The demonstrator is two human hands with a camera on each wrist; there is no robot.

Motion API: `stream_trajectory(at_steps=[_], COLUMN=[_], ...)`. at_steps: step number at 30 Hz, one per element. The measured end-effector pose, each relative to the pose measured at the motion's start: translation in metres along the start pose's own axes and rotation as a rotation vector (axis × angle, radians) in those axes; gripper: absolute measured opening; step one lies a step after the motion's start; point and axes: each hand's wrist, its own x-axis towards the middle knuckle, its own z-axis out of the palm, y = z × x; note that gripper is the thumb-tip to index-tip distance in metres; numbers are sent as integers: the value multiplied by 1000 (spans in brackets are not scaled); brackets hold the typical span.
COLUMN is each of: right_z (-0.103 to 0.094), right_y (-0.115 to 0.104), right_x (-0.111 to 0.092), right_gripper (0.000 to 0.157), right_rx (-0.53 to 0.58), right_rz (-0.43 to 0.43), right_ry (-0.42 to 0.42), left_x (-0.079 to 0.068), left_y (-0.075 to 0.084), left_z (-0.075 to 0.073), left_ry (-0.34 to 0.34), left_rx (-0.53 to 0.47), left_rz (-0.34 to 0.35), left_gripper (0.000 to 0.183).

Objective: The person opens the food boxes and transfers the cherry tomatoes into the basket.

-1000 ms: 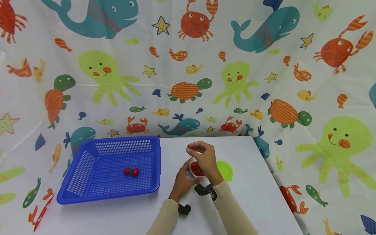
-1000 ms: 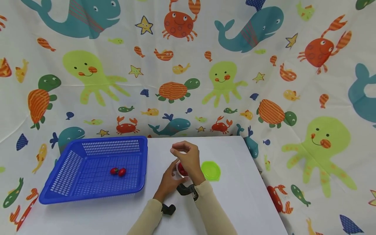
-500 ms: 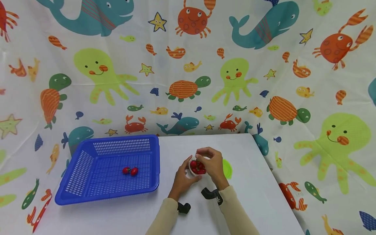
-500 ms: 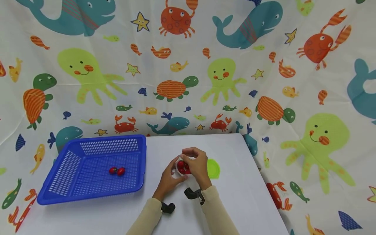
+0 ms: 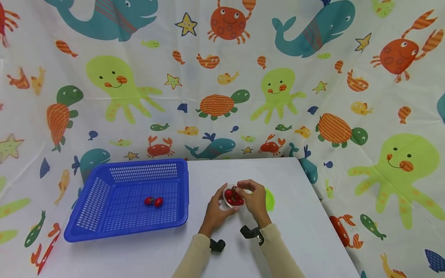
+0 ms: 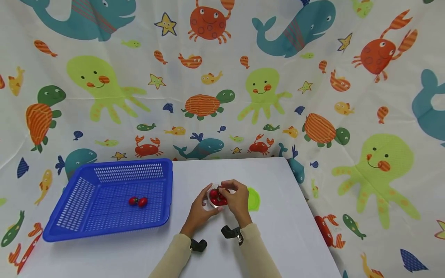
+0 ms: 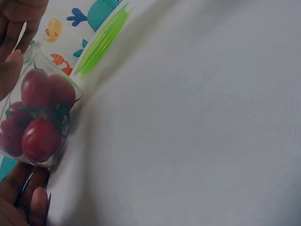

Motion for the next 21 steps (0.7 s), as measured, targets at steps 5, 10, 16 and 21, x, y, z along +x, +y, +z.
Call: stream_trajectory(at_steps=[5, 10, 16, 21], right_z=[2, 4, 8, 10], right_y=[10, 18, 26, 29], right_x=[1, 3, 6, 6], right_gripper=[20, 23, 23, 22], right_rx=[-57, -104, -159, -197], right_rz=[-30, -25, -5, -5], right_ry=[14, 19, 29, 44], left_x=[0, 1, 0, 0], left_y=[-1, -2, -2, -2], left_z=[0, 0, 0, 0], left_ry=[5, 3, 1, 4], left_rx=[-1, -4, 8, 8], left_rz=[12, 19, 40, 39], left_gripper=[97, 97, 98, 97])
